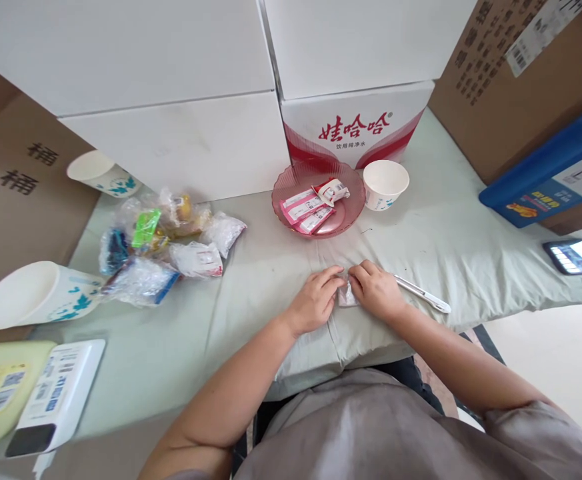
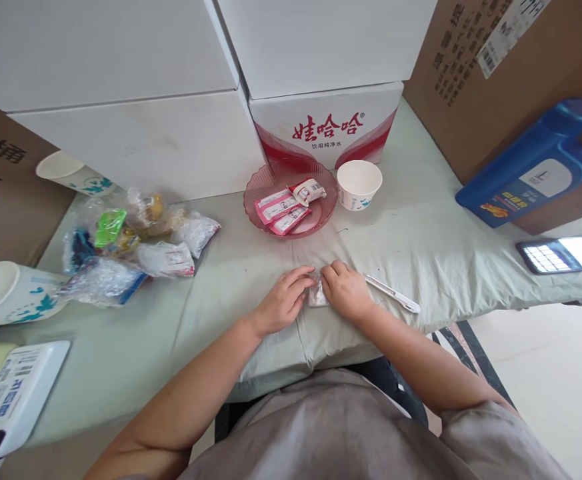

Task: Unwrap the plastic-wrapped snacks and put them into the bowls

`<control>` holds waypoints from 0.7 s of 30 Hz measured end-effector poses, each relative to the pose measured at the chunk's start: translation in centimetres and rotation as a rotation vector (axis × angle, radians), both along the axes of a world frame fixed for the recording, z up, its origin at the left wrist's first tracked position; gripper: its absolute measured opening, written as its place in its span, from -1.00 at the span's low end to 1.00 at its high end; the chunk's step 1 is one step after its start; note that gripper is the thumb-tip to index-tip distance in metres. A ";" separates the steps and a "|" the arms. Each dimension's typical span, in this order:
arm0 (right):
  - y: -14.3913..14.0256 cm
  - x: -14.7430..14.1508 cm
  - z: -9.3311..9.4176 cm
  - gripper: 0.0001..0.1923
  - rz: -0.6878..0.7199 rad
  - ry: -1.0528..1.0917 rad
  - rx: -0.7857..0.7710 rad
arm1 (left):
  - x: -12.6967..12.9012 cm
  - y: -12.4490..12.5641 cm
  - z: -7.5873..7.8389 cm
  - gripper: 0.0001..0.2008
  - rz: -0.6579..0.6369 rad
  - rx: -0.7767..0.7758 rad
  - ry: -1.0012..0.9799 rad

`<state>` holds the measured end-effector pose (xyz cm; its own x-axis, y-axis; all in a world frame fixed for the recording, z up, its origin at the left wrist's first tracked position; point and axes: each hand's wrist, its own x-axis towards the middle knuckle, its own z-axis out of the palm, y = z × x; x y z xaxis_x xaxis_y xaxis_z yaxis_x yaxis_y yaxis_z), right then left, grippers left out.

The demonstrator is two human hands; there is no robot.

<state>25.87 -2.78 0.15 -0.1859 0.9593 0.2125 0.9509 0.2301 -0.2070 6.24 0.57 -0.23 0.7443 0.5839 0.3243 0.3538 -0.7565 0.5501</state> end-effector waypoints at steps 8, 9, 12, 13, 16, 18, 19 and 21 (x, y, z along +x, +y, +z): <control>-0.5 1.4 1.5 -0.78 0.176 0.148 0.183 | 0.4 -0.2 -0.4 -0.62 0.040 0.047 0.091; -0.9 1.2 1.5 -0.76 0.251 0.160 0.148 | 0.3 -0.2 -0.4 -0.62 0.055 0.047 0.097; -2.1 0.5 0.8 -0.68 0.329 0.128 0.062 | 0.3 -0.2 -0.2 -0.62 0.178 0.065 0.128; -2.4 0.3 0.6 -0.68 0.314 0.107 0.061 | 0.3 -0.3 -0.2 -0.62 0.230 0.078 0.135; -2.9 0.1 0.1 -0.73 0.311 0.059 0.057 | 0.4 -0.4 -0.3 -0.63 0.326 0.103 0.142; -2.8 0.4 0.3 -0.78 0.330 0.045 0.013 | 0.4 -0.4 -0.5 -0.64 0.361 0.095 0.128; -2.6 0.6 0.6 -0.79 0.349 0.046 -0.015 | 0.4 -0.4 -0.6 -0.65 0.371 0.085 0.116; -1.6 1.5 1.5 -0.80 0.374 0.085 -0.019 | 0.3 -0.2 -0.8 -0.67 0.379 0.063 0.086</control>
<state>27.38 -4.41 1.61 -0.5067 0.8322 0.2250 0.7811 0.5537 -0.2887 6.53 0.37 -1.06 0.5054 0.8036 0.3142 0.6573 -0.5945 0.4632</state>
